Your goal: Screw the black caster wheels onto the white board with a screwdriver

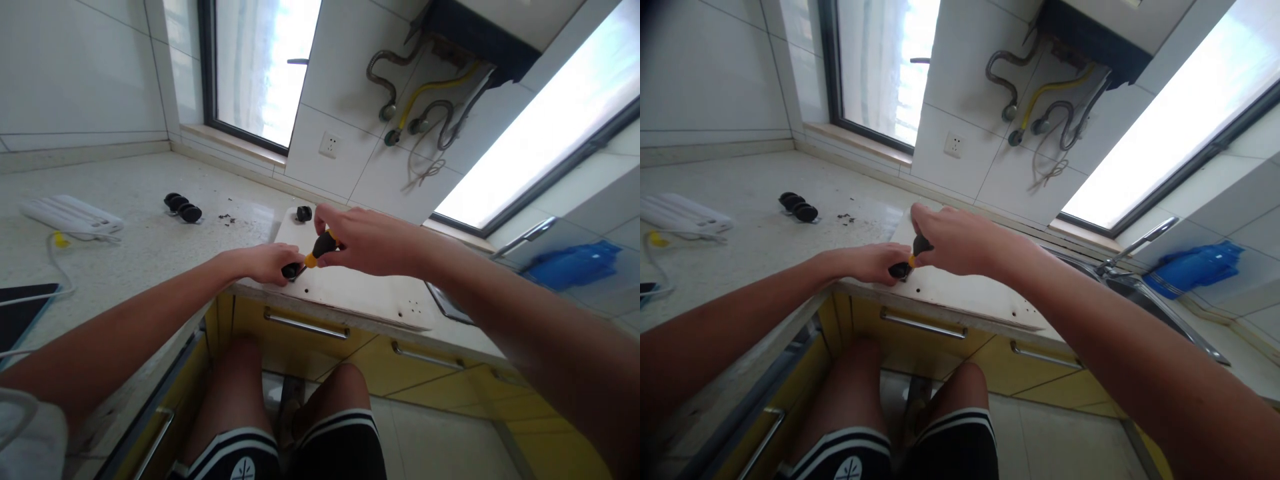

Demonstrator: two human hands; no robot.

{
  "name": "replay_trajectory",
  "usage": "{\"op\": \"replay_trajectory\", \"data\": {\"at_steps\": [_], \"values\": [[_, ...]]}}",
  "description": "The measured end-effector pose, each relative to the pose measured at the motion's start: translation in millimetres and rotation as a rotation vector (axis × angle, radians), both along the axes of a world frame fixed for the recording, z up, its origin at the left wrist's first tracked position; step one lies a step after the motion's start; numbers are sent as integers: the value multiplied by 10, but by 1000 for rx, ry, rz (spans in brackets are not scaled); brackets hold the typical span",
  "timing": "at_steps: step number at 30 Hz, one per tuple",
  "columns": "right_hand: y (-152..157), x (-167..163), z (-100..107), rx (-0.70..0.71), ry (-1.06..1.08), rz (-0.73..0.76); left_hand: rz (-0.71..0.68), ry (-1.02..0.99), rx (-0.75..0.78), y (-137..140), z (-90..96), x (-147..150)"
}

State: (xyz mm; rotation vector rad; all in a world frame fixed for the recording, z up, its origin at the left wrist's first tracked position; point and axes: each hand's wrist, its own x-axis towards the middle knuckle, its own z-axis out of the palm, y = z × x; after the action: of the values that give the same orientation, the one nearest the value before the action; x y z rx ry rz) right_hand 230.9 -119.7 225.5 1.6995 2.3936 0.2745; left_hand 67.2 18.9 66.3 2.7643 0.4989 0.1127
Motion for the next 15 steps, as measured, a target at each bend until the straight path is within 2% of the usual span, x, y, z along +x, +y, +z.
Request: {"op": "replay_trajectory", "data": {"at_steps": [2, 4, 6, 9, 11, 14, 15], "values": [[6, -18, 8, 30, -19, -15, -6, -10, -22, 0, 0, 2], [17, -39, -2, 146, -74, -132, -1, 0, -35, -4, 5, 1], [33, -37, -8, 170, -71, -179, 14, 7, -33, -10, 10, -5], [51, -1, -3, 33, 16, -24, 21, 3, -12, -25, 23, -9], [49, 7, -23, 34, 23, 8, 19, 22, 1, -40, 39, -4], [11, 5, -83, 197, -39, -179, 36, 56, 14, -59, 66, 7], [-7, 18, -97, 212, -29, -215, 40, 59, 15, -60, 70, 9]]}}
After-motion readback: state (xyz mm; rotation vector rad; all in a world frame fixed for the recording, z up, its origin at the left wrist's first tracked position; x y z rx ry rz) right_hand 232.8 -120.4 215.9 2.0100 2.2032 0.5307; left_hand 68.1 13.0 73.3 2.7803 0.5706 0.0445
